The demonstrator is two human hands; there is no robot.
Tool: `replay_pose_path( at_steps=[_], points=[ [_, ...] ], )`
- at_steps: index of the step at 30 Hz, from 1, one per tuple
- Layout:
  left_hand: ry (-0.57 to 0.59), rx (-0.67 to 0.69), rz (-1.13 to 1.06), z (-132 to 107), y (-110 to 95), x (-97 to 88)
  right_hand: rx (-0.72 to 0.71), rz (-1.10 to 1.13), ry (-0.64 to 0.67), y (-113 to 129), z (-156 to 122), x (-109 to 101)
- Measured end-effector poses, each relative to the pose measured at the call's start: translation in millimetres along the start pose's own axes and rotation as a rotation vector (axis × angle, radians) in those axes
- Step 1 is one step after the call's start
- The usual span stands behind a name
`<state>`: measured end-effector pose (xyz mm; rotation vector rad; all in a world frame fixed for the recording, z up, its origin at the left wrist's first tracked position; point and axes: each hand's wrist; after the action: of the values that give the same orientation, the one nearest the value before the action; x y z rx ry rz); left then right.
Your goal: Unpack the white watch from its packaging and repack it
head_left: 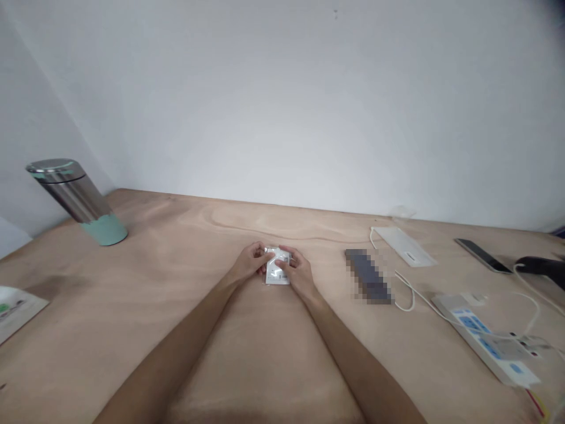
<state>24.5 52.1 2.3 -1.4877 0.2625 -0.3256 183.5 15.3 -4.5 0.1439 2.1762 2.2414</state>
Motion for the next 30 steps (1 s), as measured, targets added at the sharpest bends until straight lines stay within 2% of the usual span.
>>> replay_pose_path(
  at_steps=[8, 12, 20, 25, 30],
  points=[
    [0.000, 0.065, 0.044, -3, -3, 1.5, 0.018, -0.018, -0.034, 4, -3, 3],
    [0.011, 0.070, 0.084, -3, -3, 2.6, -0.037, -0.004, -0.009, 6, -3, 3],
    [-0.045, 0.089, 0.120, -2, 2, 2.8, -0.069, -0.048, -0.048, 3, 1, 2],
    [-0.103, 0.090, 0.112, 0, 1, 1.7, -0.043, -0.034, -0.061, 1, 2, 3],
    [-0.146, 0.057, 0.108, 4, 8, -0.9, -0.016, -0.016, -0.058, -3, 4, 4]
  ],
)
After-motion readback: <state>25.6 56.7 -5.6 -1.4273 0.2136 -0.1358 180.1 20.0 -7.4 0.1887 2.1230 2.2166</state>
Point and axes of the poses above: each hand's wrist, its own z-axis towards the middle knuckle, its own x-axis out of the palm, y = z × x, and after that the axes turned 2 degrees about -z, right-handed
